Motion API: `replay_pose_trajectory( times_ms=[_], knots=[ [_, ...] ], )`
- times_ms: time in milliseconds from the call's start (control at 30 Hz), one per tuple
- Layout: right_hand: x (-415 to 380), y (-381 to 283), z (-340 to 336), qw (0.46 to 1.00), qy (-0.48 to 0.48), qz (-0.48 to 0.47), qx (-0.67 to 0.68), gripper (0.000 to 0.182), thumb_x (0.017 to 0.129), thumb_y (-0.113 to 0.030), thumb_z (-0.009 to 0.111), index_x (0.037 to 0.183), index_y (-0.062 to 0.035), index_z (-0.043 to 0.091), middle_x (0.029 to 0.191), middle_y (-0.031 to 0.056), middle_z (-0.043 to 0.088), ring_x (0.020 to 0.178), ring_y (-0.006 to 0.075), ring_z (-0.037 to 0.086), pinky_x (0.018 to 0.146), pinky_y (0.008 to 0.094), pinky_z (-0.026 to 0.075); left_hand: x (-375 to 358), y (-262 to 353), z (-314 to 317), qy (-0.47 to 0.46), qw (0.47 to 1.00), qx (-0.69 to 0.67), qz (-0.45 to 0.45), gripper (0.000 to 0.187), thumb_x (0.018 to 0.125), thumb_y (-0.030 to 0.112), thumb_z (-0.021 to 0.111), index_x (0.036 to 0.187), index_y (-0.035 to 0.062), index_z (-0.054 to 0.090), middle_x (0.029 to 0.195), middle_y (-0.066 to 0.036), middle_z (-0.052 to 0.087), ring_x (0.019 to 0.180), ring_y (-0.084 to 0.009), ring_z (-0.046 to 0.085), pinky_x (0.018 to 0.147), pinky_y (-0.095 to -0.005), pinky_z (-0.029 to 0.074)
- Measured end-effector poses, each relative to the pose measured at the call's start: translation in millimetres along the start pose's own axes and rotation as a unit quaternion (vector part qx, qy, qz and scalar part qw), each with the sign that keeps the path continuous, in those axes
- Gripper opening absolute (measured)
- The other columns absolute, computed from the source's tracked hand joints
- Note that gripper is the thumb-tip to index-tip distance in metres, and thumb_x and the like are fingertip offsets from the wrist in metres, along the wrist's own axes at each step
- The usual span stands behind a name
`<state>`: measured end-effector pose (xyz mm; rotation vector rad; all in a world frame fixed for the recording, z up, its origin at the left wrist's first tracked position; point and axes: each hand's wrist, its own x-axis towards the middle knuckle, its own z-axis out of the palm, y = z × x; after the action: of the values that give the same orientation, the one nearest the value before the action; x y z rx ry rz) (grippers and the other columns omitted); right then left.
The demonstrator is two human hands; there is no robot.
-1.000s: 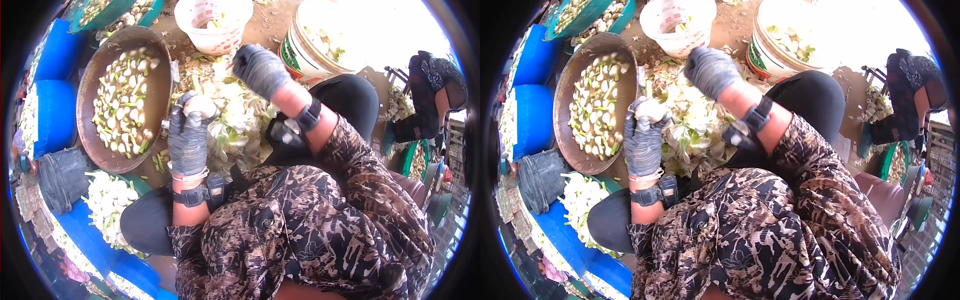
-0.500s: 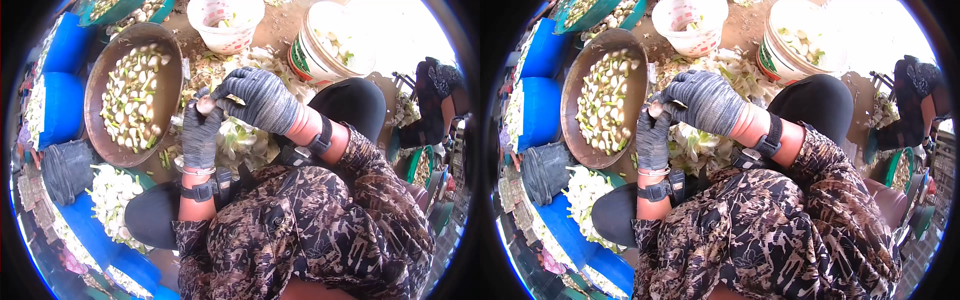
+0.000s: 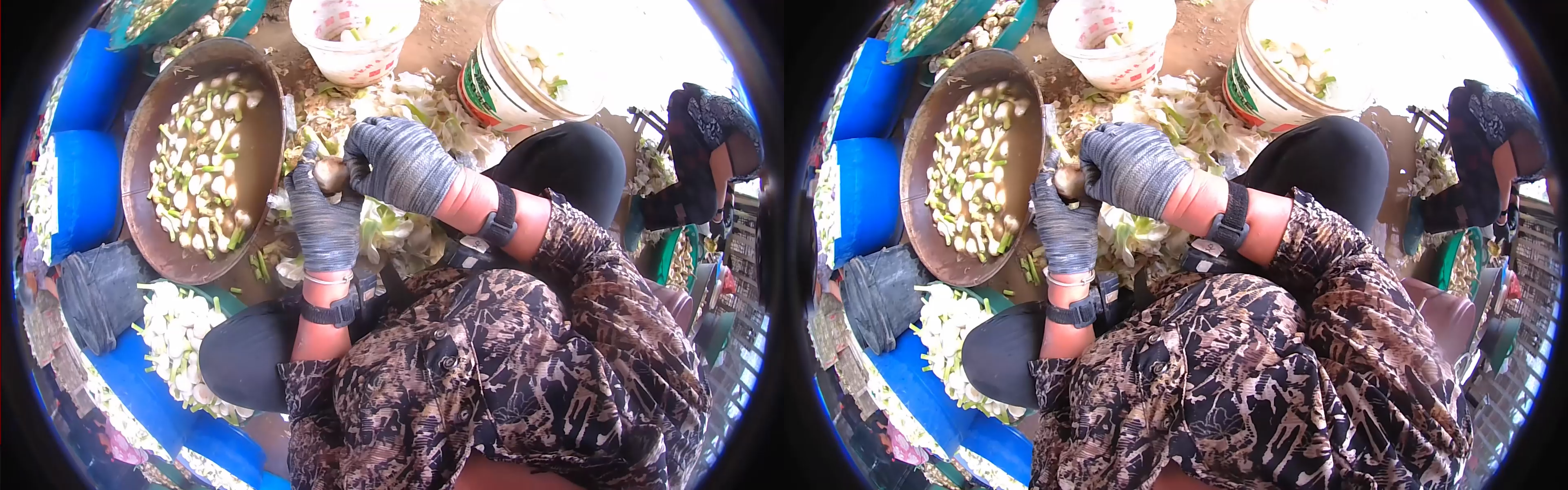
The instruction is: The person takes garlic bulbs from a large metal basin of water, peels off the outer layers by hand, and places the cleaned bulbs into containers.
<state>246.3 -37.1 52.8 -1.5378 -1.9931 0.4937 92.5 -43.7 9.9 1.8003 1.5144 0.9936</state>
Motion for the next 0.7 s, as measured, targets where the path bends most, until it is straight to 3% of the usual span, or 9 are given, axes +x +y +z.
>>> replay_pose_trajectory(
  times_ms=[133, 200, 233, 300, 333, 400, 500, 600, 700],
  knots=[
    [1.2, 2.3, 2.4, 0.987, -0.067, 0.082, 0.120, 0.013, 0.078, -0.016, 0.064, 0.079, -0.0041, 0.060, 0.072, 0.0173, 0.063, 0.067, 0.0360, 0.062, 0.061, 0.0404, 0.049, -2.3, -0.5, -0.8, -0.015, 0.999, -0.016, 0.029, 0.053, 0.075, 0.002, 0.069, 0.125, 0.0005, 0.048, 0.109, -0.016, 0.055, 0.099, -0.0263, 0.057, 0.090, -0.0362, 0.046],
    [7.2, 27.8, 5.8, 0.985, 0.024, 0.121, 0.118, 0.023, 0.080, -0.027, 0.061, 0.079, -0.0046, 0.065, 0.073, 0.0191, 0.065, 0.071, 0.0373, 0.064, 0.066, 0.0438, 0.051, -2.9, 6.9, -6.1, -0.057, 0.995, -0.079, -0.017, 0.050, 0.079, 0.001, 0.064, 0.125, -0.0003, 0.046, 0.109, -0.013, 0.054, 0.101, -0.0224, 0.055, 0.093, -0.0337, 0.045],
    [11.6, 41.1, 0.9, 0.990, 0.031, 0.132, 0.048, 0.024, 0.081, -0.027, 0.060, 0.080, -0.0041, 0.065, 0.074, 0.0190, 0.065, 0.071, 0.0371, 0.064, 0.067, 0.0443, 0.051, -5.0, 14.6, -10.2, -0.079, 0.971, -0.216, -0.062, 0.048, 0.082, 0.002, 0.060, 0.127, -0.0004, 0.043, 0.113, -0.011, 0.052, 0.104, -0.0191, 0.053, 0.095, -0.0319, 0.043],
    [23.1, 70.1, -5.3, 0.981, 0.050, 0.151, -0.111, 0.024, 0.083, -0.026, 0.059, 0.080, -0.0033, 0.066, 0.073, 0.0182, 0.065, 0.071, 0.0369, 0.064, 0.069, 0.0459, 0.052, -4.1, 7.1, -12.6, -0.089, 0.969, -0.222, -0.058, 0.047, 0.082, 0.002, 0.060, 0.126, 0.0005, 0.045, 0.111, -0.009, 0.053, 0.099, -0.0176, 0.055, 0.090, -0.0295, 0.046],
    [23.3, 69.4, -12.0, 0.977, 0.030, 0.169, -0.128, 0.019, 0.084, -0.023, 0.064, 0.092, -0.0061, 0.066, 0.085, 0.0162, 0.066, 0.082, 0.0352, 0.063, 0.074, 0.0434, 0.051, -3.9, 1.2, -13.5, -0.099, 0.966, -0.230, -0.059, 0.046, 0.081, 0.002, 0.060, 0.125, 0.0015, 0.047, 0.108, -0.008, 0.055, 0.094, -0.0161, 0.056, 0.086, -0.0270, 0.048],
    [18.0, 51.8, -21.2, 0.980, 0.151, -0.017, -0.126, 0.023, 0.083, -0.026, 0.062, 0.097, -0.0084, 0.068, 0.092, 0.0147, 0.068, 0.092, 0.0329, 0.063, 0.084, 0.0443, 0.049, -1.4, -4.6, -14.4, -0.111, 0.965, -0.228, -0.068, 0.048, 0.081, 0.002, 0.060, 0.127, 0.0013, 0.046, 0.110, -0.008, 0.055, 0.097, -0.0154, 0.055, 0.087, -0.0264, 0.047],
    [9.7, 21.0, -25.0, 0.984, 0.034, -0.167, -0.045, 0.025, 0.079, -0.025, 0.067, 0.101, -0.0139, 0.068, 0.087, 0.0067, 0.065, 0.092, 0.0283, 0.061, 0.086, 0.0410, 0.045, 0.3, -3.6, -14.3, -0.099, 0.980, -0.169, 0.020, 0.060, 0.077, 0.001, 0.060, 0.135, 0.0025, 0.042, 0.111, -0.007, 0.056, 0.100, -0.0175, 0.054, 0.089, -0.0295, 0.046],
    [-0.5, 6.4, -20.3, 0.986, -0.027, -0.164, -0.028, 0.027, 0.076, -0.024, 0.071, 0.101, -0.0141, 0.067, 0.088, 0.0071, 0.065, 0.089, 0.0290, 0.060, 0.087, 0.0396, 0.044, 0.1, 5.4, -18.7, -0.164, 0.978, -0.126, 0.016, 0.059, 0.082, 0.000, 0.055, 0.137, -0.0001, 0.036, 0.119, -0.014, 0.052, 0.109, -0.0237, 0.052, 0.100, -0.0345, 0.040],
    [-1.4, 5.3, -20.0, 0.990, -0.088, -0.112, -0.010, 0.024, 0.072, -0.022, 0.072, 0.094, -0.0148, 0.069, 0.082, 0.0078, 0.064, 0.083, 0.0300, 0.060, 0.076, 0.0399, 0.048, -9.0, 14.3, -30.3, -0.180, 0.966, -0.162, -0.087, 0.068, 0.078, -0.004, 0.052, 0.143, 0.0022, 0.031, 0.114, -0.009, 0.053, 0.101, -0.0187, 0.053, 0.092, -0.0303, 0.044]
  ],
)
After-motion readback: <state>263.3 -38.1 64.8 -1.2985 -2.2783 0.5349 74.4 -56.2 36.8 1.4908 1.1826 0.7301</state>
